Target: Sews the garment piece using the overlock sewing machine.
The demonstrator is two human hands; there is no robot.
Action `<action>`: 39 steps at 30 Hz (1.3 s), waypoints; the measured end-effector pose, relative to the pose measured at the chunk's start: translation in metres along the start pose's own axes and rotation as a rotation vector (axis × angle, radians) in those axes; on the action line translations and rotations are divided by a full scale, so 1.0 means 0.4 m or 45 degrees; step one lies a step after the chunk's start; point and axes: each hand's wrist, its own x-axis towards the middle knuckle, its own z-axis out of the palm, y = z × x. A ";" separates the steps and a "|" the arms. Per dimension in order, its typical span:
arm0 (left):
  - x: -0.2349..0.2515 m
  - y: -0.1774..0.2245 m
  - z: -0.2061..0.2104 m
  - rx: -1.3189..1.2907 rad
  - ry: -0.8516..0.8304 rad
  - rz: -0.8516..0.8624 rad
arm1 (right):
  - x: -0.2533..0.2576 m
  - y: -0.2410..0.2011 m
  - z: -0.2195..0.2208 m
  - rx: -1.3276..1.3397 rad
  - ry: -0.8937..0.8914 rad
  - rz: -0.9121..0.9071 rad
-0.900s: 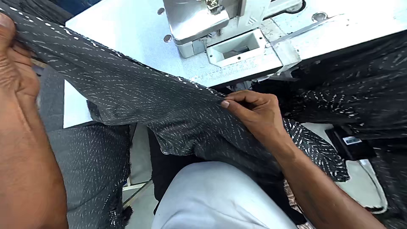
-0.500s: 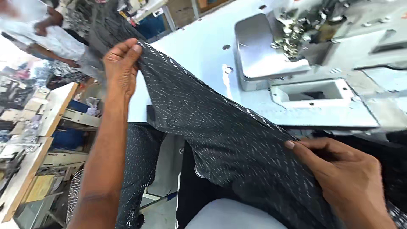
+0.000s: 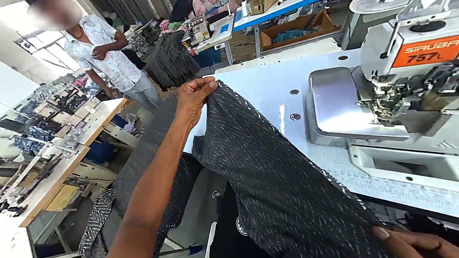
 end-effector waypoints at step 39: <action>-0.014 -0.266 0.547 1.007 -0.772 0.525 | -0.286 0.054 -0.136 0.120 -0.696 0.586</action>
